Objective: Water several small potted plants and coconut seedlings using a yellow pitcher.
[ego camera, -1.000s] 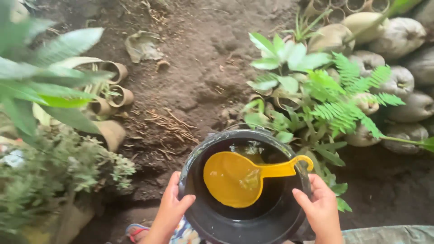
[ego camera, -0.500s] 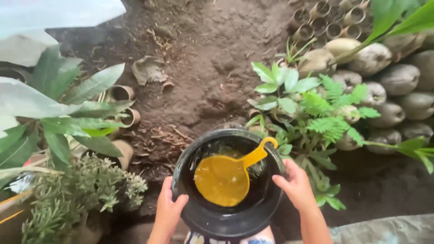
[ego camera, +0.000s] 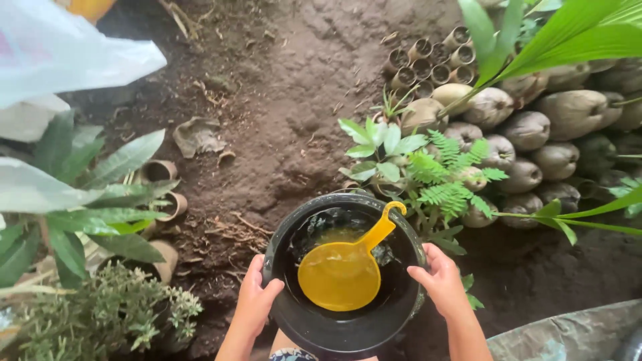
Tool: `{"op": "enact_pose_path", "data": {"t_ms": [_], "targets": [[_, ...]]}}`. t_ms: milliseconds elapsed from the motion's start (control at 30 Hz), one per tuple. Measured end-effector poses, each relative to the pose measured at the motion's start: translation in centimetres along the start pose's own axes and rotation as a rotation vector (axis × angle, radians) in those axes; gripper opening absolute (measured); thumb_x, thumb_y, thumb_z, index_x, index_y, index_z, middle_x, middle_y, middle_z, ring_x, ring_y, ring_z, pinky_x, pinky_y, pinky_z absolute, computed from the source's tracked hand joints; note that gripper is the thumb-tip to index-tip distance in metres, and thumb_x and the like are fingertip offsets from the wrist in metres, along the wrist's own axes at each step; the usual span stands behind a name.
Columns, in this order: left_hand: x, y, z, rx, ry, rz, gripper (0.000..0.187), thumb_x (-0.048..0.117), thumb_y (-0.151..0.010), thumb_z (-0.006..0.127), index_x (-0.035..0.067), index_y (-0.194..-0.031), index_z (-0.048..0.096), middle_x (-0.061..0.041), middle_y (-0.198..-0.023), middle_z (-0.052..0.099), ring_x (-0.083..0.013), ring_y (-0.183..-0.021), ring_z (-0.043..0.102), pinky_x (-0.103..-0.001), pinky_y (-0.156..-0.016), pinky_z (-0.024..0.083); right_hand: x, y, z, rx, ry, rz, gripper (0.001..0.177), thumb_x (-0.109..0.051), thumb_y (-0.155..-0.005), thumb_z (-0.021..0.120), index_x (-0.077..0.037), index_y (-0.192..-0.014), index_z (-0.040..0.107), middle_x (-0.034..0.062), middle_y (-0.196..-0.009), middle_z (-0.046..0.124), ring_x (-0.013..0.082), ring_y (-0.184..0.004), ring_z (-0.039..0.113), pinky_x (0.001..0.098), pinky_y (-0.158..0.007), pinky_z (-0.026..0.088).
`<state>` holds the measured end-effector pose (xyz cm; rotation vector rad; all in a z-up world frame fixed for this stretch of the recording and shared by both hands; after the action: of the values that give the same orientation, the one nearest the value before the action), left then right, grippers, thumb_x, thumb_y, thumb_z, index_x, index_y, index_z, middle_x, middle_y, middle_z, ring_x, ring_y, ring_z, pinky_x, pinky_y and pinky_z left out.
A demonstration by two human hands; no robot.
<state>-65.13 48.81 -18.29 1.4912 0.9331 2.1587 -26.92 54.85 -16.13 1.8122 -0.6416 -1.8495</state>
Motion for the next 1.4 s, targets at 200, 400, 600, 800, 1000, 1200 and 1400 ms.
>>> {"op": "enact_pose_path", "data": {"t_ms": [200,400,600,800,1000,1200,1400], "targets": [[3.8,-1.3,0.1,-0.049,-0.031,0.057,0.051,-0.006,-0.079,0.06,0.003,-0.129,0.054,-0.008,-0.118,0.065,-0.0151,-0.107,0.061,-0.031,-0.092,0.051,-1.4,-0.4,1.1,0.025,0.009,-0.098,0.041,0.009,-0.078,0.068,0.004,-0.118,0.063,0.0053,-0.107,0.069,0.0103,-0.096,0.062,0.0263,-0.084,0.051],[5.7,-1.8,-2.2,0.003,-0.064,0.03,0.05,-0.006,-0.078,0.061,0.005,-0.127,0.055,-0.007,-0.114,0.065,-0.0148,-0.103,0.061,-0.031,-0.091,0.051,-2.7,-1.2,3.8,0.029,0.044,-0.04,0.04,0.007,-0.077,0.068,0.004,-0.117,0.064,0.0075,-0.105,0.071,0.0122,-0.093,0.064,0.028,-0.081,0.052],[7.1,-1.8,-5.3,-0.027,-0.035,0.056,0.047,-0.006,-0.078,0.059,0.002,-0.125,0.056,-0.009,-0.113,0.066,-0.0152,-0.103,0.061,-0.031,-0.093,0.049,-4.6,-2.2,7.7,-0.027,0.018,-0.009,0.039,0.006,-0.077,0.066,0.003,-0.115,0.066,0.0068,-0.102,0.073,0.013,-0.091,0.067,0.0285,-0.082,0.054],[11.6,-0.9,-6.8,-0.045,0.045,0.011,0.057,-0.008,-0.076,0.059,0.003,-0.131,0.053,-0.008,-0.119,0.067,-0.0165,-0.108,0.062,-0.033,-0.094,0.049,-6.1,-2.6,10.2,-0.051,-0.029,-0.111,0.034,0.007,-0.079,0.066,0.005,-0.112,0.065,0.0069,-0.1,0.071,0.0123,-0.09,0.066,0.0277,-0.083,0.054],[17.2,-2.1,-7.8,-0.034,-0.006,0.139,0.061,-0.01,-0.074,0.059,0.004,-0.133,0.053,-0.008,-0.118,0.067,-0.016,-0.108,0.062,-0.032,-0.094,0.048,-13.0,-3.2,13.6,-0.079,-0.113,-0.083,0.035,0.007,-0.077,0.066,0.001,-0.112,0.065,0.0063,-0.096,0.072,0.0126,-0.084,0.068,0.0289,-0.075,0.056],[22.3,-5.8,-5.1,-0.091,-0.092,0.133,0.05,-0.008,-0.078,0.062,0.0,-0.126,0.054,-0.01,-0.111,0.067,-0.0169,-0.102,0.062,-0.032,-0.091,0.049,-17.2,-7.3,13.1,-0.045,-0.122,-0.092,0.03,0.004,-0.079,0.066,0.003,-0.109,0.066,0.0066,-0.092,0.074,0.0131,-0.079,0.068,0.0279,-0.073,0.056],[29.1,-14.9,1.3,-0.091,-0.361,0.115,0.055,0.0,-0.078,0.064,0.002,-0.132,0.055,-0.011,-0.115,0.067,-0.0172,-0.103,0.062,-0.032,-0.09,0.051,-23.1,-15.1,10.6,0.101,0.189,-0.252,0.027,-0.003,-0.076,0.068,0.0,-0.103,0.067,0.005,-0.089,0.076,0.0099,-0.078,0.067,0.0265,-0.072,0.056]]}}
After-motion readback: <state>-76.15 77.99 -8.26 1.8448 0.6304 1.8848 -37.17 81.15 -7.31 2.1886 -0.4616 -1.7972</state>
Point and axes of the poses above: each hand's wrist, its own y-axis away from the middle knuckle, its own z-axis out of the palm, x = y × z, the point moved 9 cm from there along -y, towards the middle knuckle
